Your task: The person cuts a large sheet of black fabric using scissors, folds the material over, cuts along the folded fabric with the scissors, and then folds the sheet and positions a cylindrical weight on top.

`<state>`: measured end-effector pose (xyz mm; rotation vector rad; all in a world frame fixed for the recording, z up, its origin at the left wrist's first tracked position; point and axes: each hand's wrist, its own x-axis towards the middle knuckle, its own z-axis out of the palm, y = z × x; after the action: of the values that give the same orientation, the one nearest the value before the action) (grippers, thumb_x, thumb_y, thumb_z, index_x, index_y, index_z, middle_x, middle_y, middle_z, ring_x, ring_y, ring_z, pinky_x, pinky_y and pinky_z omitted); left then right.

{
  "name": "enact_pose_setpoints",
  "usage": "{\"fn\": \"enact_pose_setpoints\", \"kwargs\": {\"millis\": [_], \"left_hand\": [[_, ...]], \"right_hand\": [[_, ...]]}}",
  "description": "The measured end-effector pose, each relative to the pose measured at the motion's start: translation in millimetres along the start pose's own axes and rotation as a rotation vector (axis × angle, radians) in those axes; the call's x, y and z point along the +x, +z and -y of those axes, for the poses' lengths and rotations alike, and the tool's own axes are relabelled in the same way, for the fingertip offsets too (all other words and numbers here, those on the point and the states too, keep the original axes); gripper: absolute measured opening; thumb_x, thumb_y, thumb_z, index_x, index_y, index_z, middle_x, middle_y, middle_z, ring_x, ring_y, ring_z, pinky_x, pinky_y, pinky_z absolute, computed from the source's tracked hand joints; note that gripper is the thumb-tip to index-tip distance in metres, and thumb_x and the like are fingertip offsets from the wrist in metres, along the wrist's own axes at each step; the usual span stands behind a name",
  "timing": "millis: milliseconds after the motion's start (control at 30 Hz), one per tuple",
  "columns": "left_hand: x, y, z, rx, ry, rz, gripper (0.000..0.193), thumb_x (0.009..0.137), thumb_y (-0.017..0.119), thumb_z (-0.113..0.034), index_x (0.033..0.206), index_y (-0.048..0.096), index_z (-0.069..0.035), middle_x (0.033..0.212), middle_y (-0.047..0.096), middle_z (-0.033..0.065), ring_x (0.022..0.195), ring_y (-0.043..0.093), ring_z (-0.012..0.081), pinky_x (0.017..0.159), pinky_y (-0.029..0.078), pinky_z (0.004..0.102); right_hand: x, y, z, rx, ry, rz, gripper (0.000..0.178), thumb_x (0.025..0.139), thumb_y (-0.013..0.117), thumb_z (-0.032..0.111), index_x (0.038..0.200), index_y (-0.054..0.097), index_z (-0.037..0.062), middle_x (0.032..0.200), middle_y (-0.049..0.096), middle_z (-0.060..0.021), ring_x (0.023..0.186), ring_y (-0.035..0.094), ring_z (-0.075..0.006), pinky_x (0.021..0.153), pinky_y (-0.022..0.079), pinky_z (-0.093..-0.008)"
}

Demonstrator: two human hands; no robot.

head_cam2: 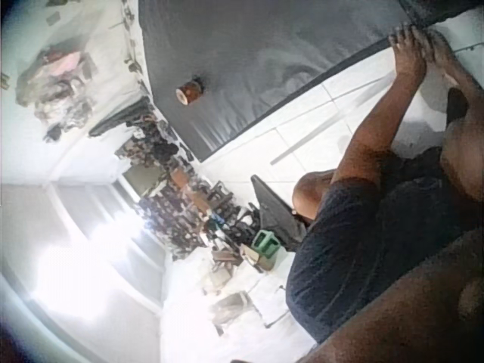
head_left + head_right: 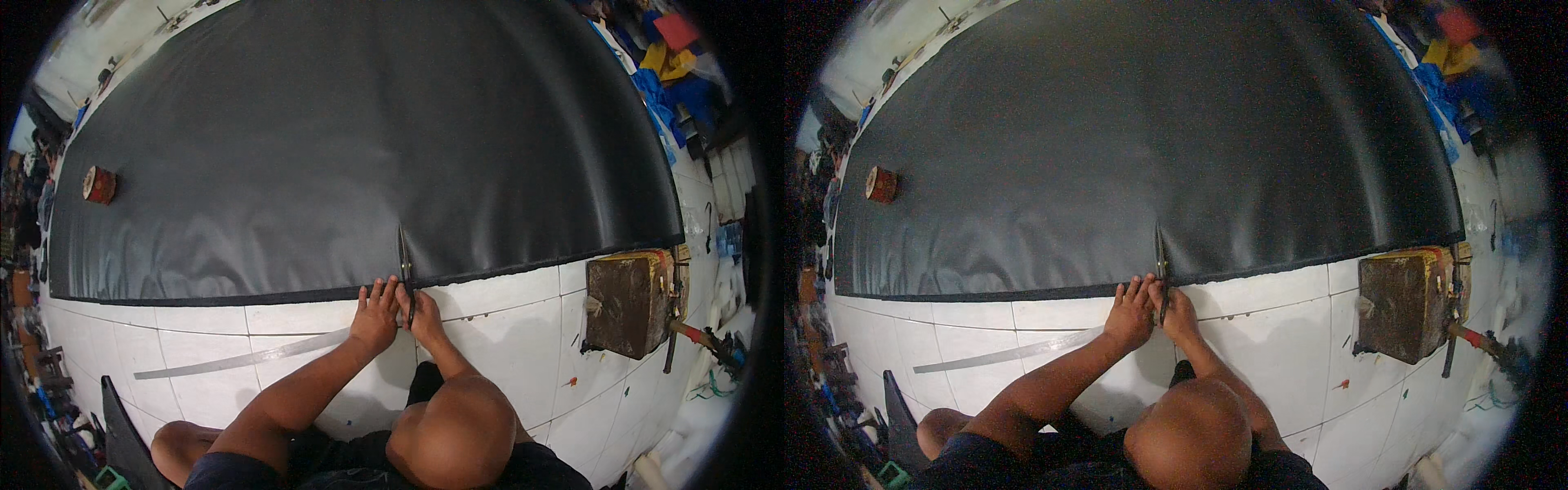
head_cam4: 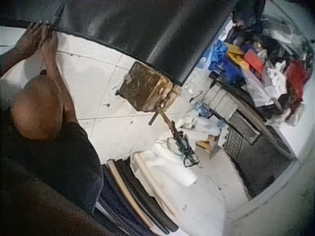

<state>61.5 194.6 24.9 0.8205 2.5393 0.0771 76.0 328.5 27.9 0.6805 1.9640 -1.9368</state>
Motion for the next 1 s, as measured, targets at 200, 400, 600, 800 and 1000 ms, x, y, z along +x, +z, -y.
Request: {"fn": "enact_pose_setpoints", "kwargs": {"millis": [200,400,600,800,1000], "left_hand": [[3,7,-6,0.019,0.05,-0.061,0.063,0.094,0.048,-0.022,0.148,0.026,0.001,0.155,0.024,0.0199,0.143,0.023,0.0413,0.113,0.023,0.0587],[1,6,1,-0.008,0.041,-0.087,0.064,0.093,0.05,-0.021,0.148,0.027,0.0,0.154,0.024,0.021,0.142,0.025,0.0418,0.113,0.023,0.0592],[2,-10,-4,0.005,0.054,-0.028,0.065,0.091,0.049,-0.018,0.15,0.025,-0.002,0.157,0.02,0.0197,0.143,0.023,0.0406,0.113,0.023,0.0589],[0,0,-1,0.024,0.033,-0.019,0.067,0.091,0.049,-0.02,0.151,0.024,-0.001,0.157,0.018,0.0198,0.143,0.023,0.0415,0.113,0.022,0.0585],[2,-5,-1,0.031,0.048,-0.016,0.068,0.089,0.051,-0.021,0.15,0.027,-0.003,0.157,0.019,0.0197,0.142,0.023,0.0412,0.112,0.023,0.0599]], "right_hand": [[30,-6,-16,-0.095,0.02,-0.037,0.057,0.09,0.059,0.057,0.081,0.06,0.0003,0.063,0.057,-0.0064,0.057,0.056,-0.0183,0.05,0.044,-0.0333],[31,2,0,-0.05,0.002,-0.018,0.053,0.093,0.057,0.052,0.078,0.06,0.0018,0.062,0.057,-0.005,0.054,0.055,-0.0163,0.05,0.043,-0.0324],[84,-1,26,-0.009,-0.02,-0.001,0.049,0.093,0.06,0.05,0.07,0.053,0.0069,0.055,0.048,0.0,0.049,0.047,-0.01,0.047,0.038,-0.0268],[124,16,58,0.015,0.034,-0.052,0.053,0.091,0.061,0.054,0.067,0.05,0.0086,0.054,0.046,-0.0003,0.047,0.046,-0.0099,0.045,0.037,-0.0277],[124,13,65,0.017,0.037,-0.015,0.054,0.09,0.059,0.058,0.069,0.051,0.0088,0.054,0.047,-0.0001,0.046,0.046,-0.0103,0.044,0.037,-0.0278]]}}
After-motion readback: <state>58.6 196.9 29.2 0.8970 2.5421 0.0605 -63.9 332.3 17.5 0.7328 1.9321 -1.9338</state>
